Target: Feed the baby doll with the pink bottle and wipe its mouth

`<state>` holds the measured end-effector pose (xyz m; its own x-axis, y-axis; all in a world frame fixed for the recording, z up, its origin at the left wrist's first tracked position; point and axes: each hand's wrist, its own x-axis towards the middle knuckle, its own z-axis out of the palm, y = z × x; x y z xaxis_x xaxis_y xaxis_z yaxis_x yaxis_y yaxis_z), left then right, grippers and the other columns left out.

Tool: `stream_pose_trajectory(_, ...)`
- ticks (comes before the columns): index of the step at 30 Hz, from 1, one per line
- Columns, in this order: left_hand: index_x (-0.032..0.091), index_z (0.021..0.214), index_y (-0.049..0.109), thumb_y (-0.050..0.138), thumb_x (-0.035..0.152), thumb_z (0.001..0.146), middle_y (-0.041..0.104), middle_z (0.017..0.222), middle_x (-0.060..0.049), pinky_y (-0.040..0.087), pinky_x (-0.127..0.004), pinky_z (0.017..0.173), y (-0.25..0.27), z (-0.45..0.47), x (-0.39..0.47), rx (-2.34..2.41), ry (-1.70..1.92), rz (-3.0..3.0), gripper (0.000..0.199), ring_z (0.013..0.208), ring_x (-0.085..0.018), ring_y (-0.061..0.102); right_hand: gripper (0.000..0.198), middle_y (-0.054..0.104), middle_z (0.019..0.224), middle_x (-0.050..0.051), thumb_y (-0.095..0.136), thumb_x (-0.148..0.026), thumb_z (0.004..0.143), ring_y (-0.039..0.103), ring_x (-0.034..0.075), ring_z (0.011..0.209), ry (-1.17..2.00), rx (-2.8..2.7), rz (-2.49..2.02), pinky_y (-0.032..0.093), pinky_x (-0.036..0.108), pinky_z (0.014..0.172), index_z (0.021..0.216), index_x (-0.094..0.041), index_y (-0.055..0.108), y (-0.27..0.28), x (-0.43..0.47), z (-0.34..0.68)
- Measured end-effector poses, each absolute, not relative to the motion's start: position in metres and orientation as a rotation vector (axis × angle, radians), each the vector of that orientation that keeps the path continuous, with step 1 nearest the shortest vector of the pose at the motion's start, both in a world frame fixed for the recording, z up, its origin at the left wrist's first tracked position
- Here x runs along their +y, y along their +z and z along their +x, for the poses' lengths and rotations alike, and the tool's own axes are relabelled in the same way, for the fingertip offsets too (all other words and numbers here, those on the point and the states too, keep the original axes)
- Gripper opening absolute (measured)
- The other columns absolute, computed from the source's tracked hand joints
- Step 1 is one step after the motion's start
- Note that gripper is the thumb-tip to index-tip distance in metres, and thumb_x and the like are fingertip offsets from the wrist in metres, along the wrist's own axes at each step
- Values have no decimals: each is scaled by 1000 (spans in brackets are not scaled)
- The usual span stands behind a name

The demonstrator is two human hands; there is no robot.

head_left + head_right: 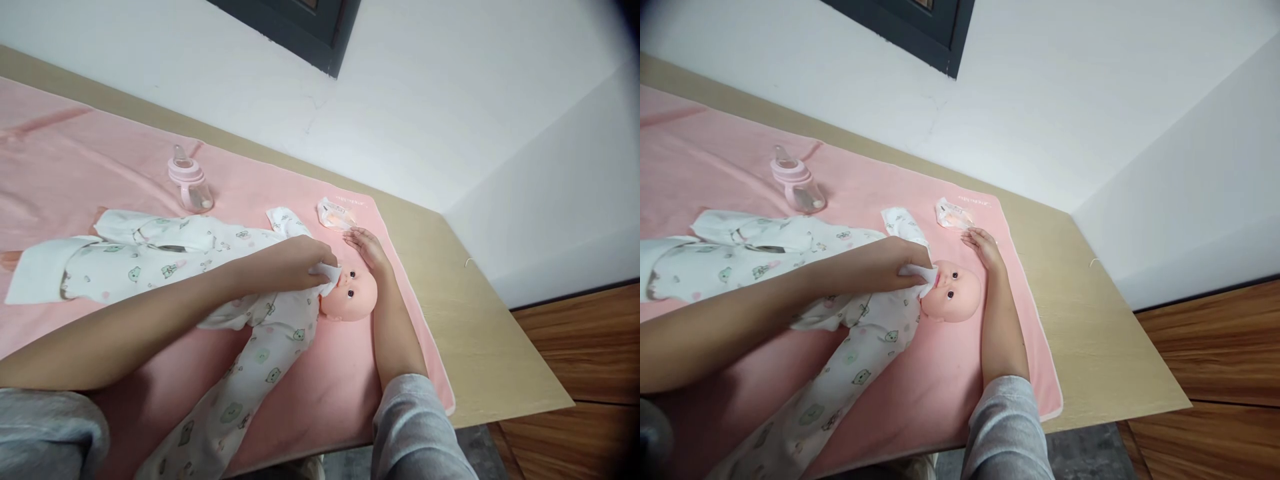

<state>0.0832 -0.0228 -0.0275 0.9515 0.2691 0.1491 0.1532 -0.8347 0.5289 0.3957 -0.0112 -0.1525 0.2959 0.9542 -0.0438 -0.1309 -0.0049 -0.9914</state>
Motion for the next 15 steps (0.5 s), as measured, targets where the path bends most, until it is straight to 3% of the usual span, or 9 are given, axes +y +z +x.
stream_pose_trajectory(15, 16, 63, 53, 48, 15, 79, 61, 77, 0, 33, -27, 64, -29, 85, -23, 306, 308, 2585, 17, 69, -14, 54, 19, 75, 94, 6, 73, -27, 78, 72, 16, 93, 1051, -879, -1263, 53, 34, 104, 93, -20, 66, -154, -11, 397)
